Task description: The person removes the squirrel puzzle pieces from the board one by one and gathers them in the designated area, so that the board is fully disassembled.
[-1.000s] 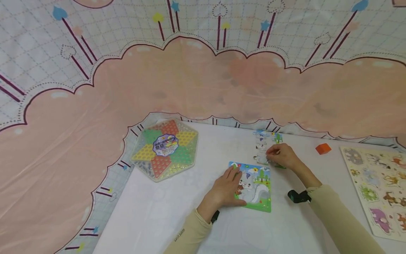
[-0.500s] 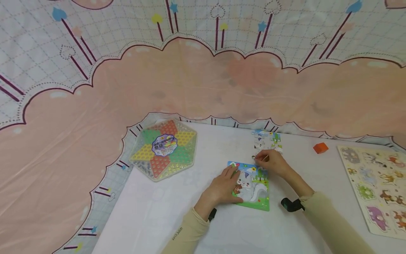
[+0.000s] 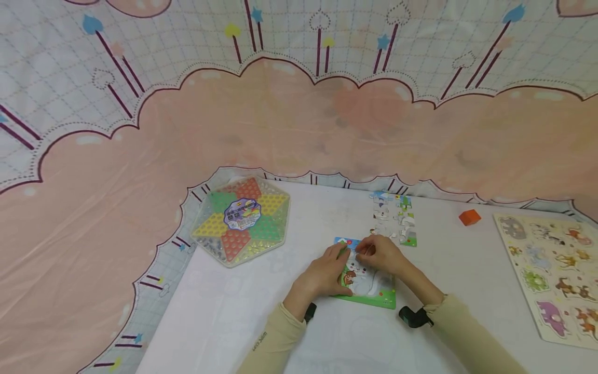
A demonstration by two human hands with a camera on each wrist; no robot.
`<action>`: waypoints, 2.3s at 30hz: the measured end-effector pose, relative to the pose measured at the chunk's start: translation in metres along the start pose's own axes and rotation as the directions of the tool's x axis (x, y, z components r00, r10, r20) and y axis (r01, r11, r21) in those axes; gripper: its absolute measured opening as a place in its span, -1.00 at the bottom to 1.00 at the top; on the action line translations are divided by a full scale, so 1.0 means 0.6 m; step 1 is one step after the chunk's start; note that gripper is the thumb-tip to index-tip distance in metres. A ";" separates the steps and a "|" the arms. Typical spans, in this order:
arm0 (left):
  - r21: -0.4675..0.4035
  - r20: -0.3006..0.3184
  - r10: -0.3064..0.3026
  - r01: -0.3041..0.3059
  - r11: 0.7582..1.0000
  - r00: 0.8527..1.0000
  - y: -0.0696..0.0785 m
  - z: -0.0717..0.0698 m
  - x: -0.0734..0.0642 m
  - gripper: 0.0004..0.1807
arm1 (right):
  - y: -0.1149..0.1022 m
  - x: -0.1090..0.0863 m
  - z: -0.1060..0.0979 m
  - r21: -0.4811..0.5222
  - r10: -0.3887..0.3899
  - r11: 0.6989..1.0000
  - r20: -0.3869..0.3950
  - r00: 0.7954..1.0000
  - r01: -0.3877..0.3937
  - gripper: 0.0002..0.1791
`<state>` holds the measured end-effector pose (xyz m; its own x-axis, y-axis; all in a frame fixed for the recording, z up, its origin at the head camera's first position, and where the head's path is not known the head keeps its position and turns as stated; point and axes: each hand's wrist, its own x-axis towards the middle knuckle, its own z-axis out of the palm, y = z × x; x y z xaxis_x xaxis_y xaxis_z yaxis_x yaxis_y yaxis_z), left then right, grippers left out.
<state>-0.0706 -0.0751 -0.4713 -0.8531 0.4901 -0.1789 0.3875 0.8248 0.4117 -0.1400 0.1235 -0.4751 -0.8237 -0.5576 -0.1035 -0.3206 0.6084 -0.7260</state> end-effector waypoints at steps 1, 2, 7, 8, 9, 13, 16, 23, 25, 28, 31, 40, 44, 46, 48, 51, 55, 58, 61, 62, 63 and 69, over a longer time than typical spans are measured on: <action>-0.002 -0.003 -0.002 0.002 1.000 1.000 0.000 0.000 0.000 0.07 | -0.001 -0.001 0.003 0.000 0.000 1.000 0.000 1.000 0.000 -0.87; -0.006 -0.006 -0.005 0.005 1.000 1.000 0.000 0.000 0.000 0.07 | -0.001 -0.001 0.005 0.002 0.006 1.000 -0.001 1.000 -0.006 -0.87; -0.004 -0.021 -0.021 0.021 1.000 1.000 -0.001 0.000 -0.002 0.10 | -0.007 -0.004 0.016 -0.002 0.025 1.000 -0.016 1.000 -0.025 -0.84; 0.004 -0.022 -0.024 0.024 1.000 0.999 -0.001 0.000 -0.003 0.10 | -0.008 -0.004 0.018 -0.006 0.027 1.000 -0.020 0.999 -0.027 -0.83; 0.013 -0.024 -0.025 0.025 1.000 0.999 -0.001 0.000 -0.003 0.11 | -0.008 -0.004 0.019 -0.011 0.028 1.000 -0.025 0.999 -0.028 -0.82; 0.045 -0.024 -0.045 0.046 0.998 0.999 -0.003 -0.003 -0.005 0.13 | -0.013 -0.004 0.022 -0.029 0.035 0.999 -0.038 0.999 -0.036 -0.81; 0.059 -0.024 -0.060 0.061 0.996 0.998 -0.005 -0.006 -0.006 0.15 | -0.015 -0.005 0.022 -0.037 0.037 0.999 -0.039 0.999 -0.039 -0.82; 0.079 -0.026 -0.089 0.091 0.993 0.996 -0.013 -0.011 -0.008 0.17 | -0.015 -0.003 0.020 -0.029 0.057 0.998 -0.024 0.998 -0.058 -0.83; 0.079 -0.018 -0.096 0.097 0.992 0.995 -0.016 -0.012 -0.008 0.16 | -0.015 -0.002 0.020 -0.024 0.059 0.998 -0.021 0.998 -0.059 -0.84; 0.069 -0.009 -0.103 0.103 0.992 0.995 -0.018 -0.012 -0.007 0.16 | -0.013 -0.002 0.020 -0.017 0.062 0.998 -0.022 0.998 -0.062 -0.85; 0.069 -0.004 -0.101 0.101 0.992 0.995 -0.019 -0.012 -0.007 0.17 | -0.012 -0.002 0.021 -0.007 0.071 0.997 -0.026 0.997 -0.072 -0.84; 0.097 -0.008 -0.095 0.095 0.991 0.995 -0.016 -0.014 -0.008 0.19 | -0.017 -0.003 0.021 0.012 0.101 0.995 -0.039 0.994 -0.100 -0.82; 0.099 -0.002 -0.101 0.101 0.990 0.995 -0.015 -0.015 -0.008 0.19 | -0.019 -0.004 0.021 0.051 0.108 0.993 -0.039 0.993 -0.106 -0.82; 0.098 -0.001 -0.104 0.104 0.990 0.995 -0.015 -0.014 -0.007 0.18 | -0.019 -0.003 0.021 0.070 0.101 0.993 -0.037 0.994 -0.098 -0.83; 0.091 0.000 -0.108 0.108 0.990 0.994 -0.015 -0.013 -0.005 0.18 | -0.017 -0.001 0.022 0.083 0.089 0.993 -0.040 0.995 -0.086 -0.83; 0.084 0.002 -0.110 0.110 0.990 0.994 -0.015 -0.012 -0.004 0.17 | -0.013 0.002 0.023 0.090 0.072 0.994 -0.048 0.996 -0.067 -0.85; 0.073 0.003 -0.113 0.113 0.991 0.994 -0.016 -0.011 -0.004 0.17 | -0.010 0.001 0.022 0.096 0.048 0.994 -0.059 0.997 -0.042 -0.86; 0.075 0.003 -0.116 0.116 0.990 0.993 -0.016 -0.011 -0.004 0.18 | -0.008 -0.002 0.019 0.089 0.019 0.996 -0.074 0.997 -0.012 -0.85; 0.076 0.012 -0.122 0.121 0.990 0.992 -0.016 -0.012 -0.005 0.18 | -0.005 -0.002 0.015 0.066 -0.007 0.998 -0.091 0.996 0.013 -0.83; 0.074 0.015 -0.124 0.123 0.990 0.992 -0.016 -0.013 -0.005 0.18 | -0.004 -0.002 0.014 0.055 -0.012 0.998 -0.096 0.995 0.017 -0.83; 0.072 0.017 -0.126 0.125 0.990 0.992 -0.017 -0.012 -0.005 0.18 | -0.003 -0.001 0.013 0.044 -0.015 0.999 -0.099 0.995 0.019 -0.83; 0.084 0.010 -0.122 0.120 0.989 0.993 -0.016 -0.012 -0.003 0.20 | 0.004 0.000 0.001 0.002 -0.051 0.999 -0.121 0.991 0.051 -0.87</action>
<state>-0.0752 -0.0858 -0.4686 -0.8905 0.3889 -0.2361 0.3098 0.8984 0.3111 -0.1406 0.1243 -0.4771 -0.8570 -0.5151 0.0165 -0.3614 0.5779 -0.7317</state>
